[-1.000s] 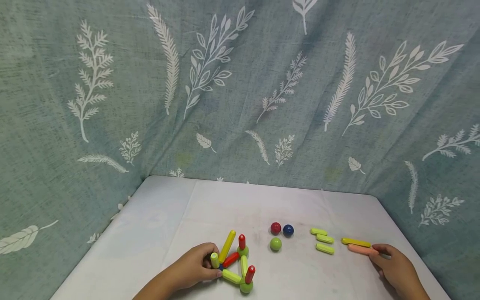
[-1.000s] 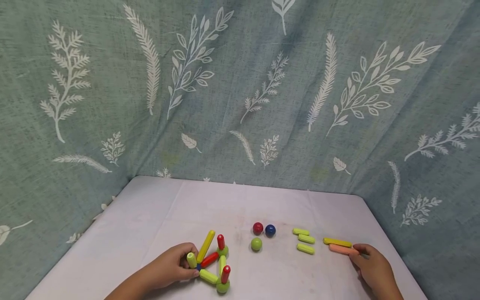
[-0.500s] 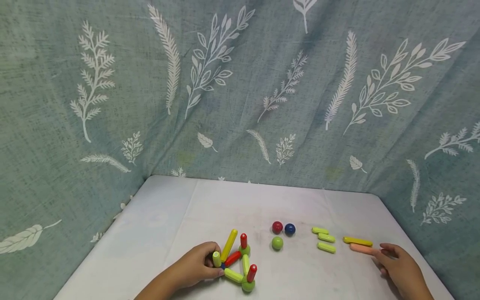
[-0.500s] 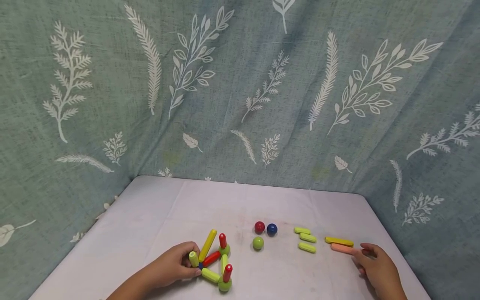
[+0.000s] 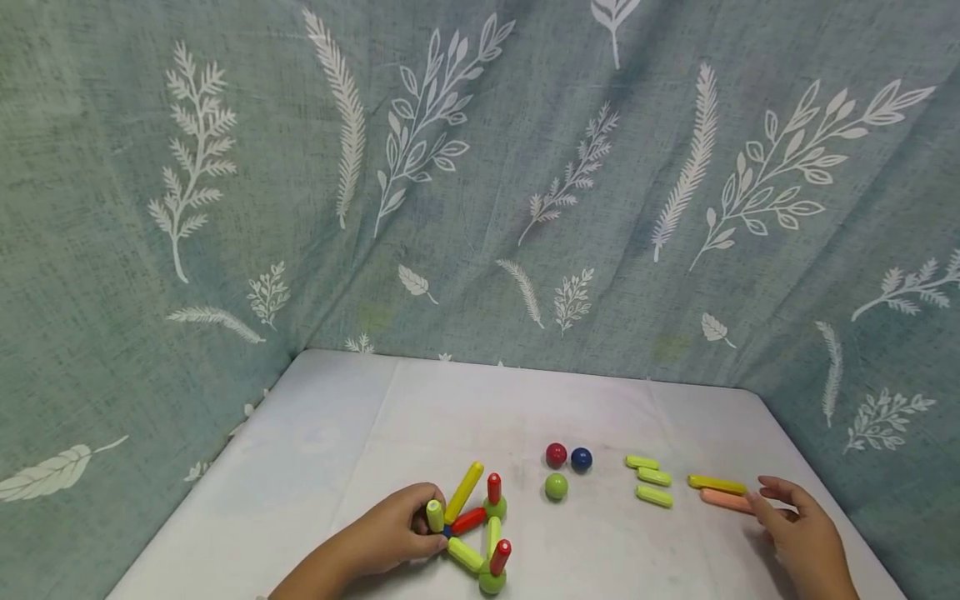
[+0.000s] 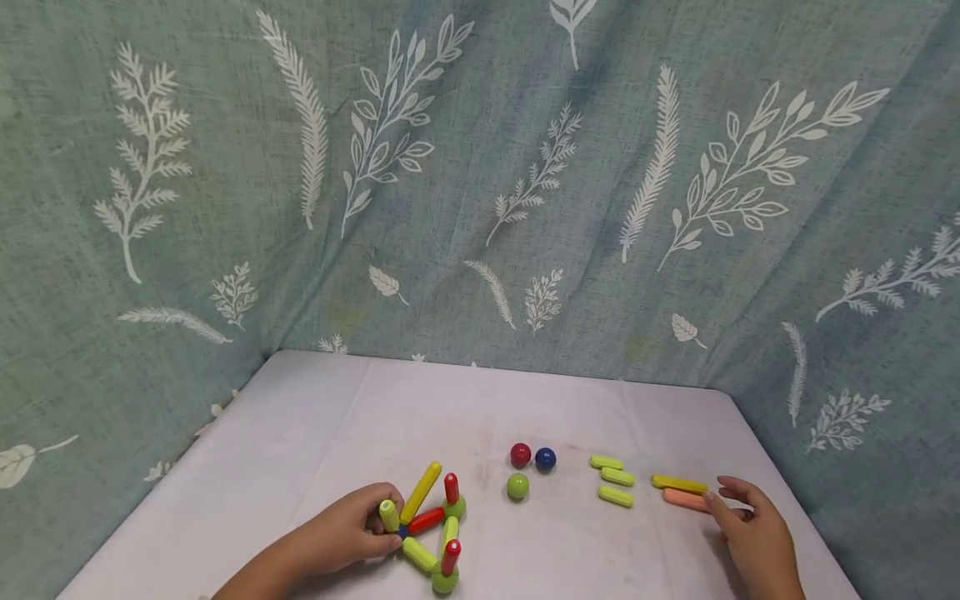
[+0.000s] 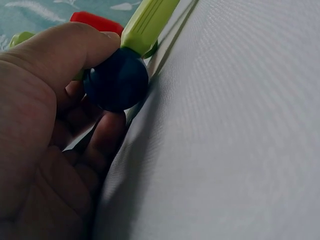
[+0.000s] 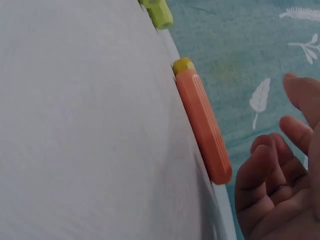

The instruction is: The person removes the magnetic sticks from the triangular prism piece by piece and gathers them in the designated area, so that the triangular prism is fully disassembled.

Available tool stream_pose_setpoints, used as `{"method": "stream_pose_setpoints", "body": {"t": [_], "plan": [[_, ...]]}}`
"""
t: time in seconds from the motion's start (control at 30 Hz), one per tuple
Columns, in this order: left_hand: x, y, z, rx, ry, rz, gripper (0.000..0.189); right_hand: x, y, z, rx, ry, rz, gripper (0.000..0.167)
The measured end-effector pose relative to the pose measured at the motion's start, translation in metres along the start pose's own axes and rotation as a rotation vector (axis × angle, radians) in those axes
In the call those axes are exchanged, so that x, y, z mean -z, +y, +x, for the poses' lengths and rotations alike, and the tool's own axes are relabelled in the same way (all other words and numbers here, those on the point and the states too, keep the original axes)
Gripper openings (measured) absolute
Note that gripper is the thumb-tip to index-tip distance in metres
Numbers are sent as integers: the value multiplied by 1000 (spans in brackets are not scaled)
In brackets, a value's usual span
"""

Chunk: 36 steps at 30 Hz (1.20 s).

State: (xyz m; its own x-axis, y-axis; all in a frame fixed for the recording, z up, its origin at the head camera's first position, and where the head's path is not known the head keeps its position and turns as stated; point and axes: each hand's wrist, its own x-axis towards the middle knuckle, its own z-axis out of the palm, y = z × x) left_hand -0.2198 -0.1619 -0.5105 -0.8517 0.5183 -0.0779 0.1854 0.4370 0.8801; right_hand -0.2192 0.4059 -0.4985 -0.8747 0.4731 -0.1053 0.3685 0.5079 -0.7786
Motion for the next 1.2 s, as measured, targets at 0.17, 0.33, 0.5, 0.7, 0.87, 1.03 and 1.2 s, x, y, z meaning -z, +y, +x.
{"method": "stream_pose_setpoints", "body": {"t": [0.17, 0.33, 0.5, 0.7, 0.87, 1.03, 1.2], "plan": [[0, -2, 0, -13, -3, 26, 27, -5, -11, -7, 76, -60, -42, 68], [0, -1, 1, -18, -1, 58, 26, -20, -25, -19, 138, -119, -31, 66], [1, 0, 1, -31, 7, 80, 26, -44, -43, -36, 225, -150, -36, 46], [2, -1, 2, -60, 13, 65, 26, -75, -64, -60, 285, -253, -48, 36], [2, -2, 2, -63, 11, 58, 25, -94, -80, -79, 341, -332, -73, 33], [1, -1, 2, -63, 7, 48, 24, -108, -91, -90, 426, -509, -64, 36], [0, -1, 1, -53, 4, 49, 24, -125, -105, -103, 491, -624, -61, 38]]}}
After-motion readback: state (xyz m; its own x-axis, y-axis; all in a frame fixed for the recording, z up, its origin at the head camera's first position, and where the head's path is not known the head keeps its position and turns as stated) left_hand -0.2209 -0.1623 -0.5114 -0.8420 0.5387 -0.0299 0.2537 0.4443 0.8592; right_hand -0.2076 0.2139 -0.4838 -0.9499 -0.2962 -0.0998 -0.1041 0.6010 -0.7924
